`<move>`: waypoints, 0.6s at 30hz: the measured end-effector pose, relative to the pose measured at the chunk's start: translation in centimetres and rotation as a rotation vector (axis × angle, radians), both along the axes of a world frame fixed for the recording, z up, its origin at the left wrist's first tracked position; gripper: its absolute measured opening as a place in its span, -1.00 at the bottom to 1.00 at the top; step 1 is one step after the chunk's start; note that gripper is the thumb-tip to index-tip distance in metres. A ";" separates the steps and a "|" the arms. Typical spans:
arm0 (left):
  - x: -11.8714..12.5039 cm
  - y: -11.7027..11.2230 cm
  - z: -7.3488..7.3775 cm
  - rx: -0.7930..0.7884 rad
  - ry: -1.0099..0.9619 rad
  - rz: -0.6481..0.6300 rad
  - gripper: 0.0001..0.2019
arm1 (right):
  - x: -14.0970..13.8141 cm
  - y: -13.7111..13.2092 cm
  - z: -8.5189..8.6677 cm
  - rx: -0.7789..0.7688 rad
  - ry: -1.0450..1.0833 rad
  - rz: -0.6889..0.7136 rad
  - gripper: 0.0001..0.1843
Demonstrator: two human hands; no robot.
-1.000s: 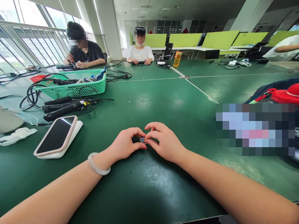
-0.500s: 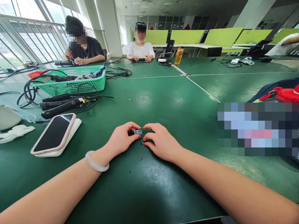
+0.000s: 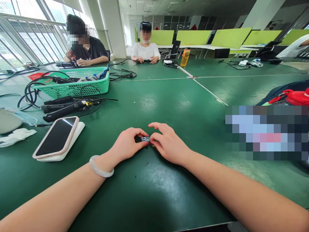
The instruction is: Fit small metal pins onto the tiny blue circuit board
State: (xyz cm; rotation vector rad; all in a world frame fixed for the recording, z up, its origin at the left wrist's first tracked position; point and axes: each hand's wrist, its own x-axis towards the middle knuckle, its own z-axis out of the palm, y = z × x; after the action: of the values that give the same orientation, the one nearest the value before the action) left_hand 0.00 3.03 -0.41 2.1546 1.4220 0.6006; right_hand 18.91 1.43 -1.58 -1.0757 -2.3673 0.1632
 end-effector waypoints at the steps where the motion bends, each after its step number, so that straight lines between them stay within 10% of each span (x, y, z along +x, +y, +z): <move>1: 0.0 -0.1 0.0 0.012 0.006 -0.008 -0.80 | 0.0 0.0 0.1 0.012 0.012 0.006 -0.84; 18: 0.2 -0.3 0.1 0.094 0.034 -0.127 -0.80 | 0.3 0.1 0.4 0.066 0.004 0.003 -0.82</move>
State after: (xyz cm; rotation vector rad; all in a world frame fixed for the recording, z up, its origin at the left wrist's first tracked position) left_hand 0.16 2.69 -0.33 2.3183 1.2862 0.5970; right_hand 19.19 1.50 -1.18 -1.0397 -2.3538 0.0878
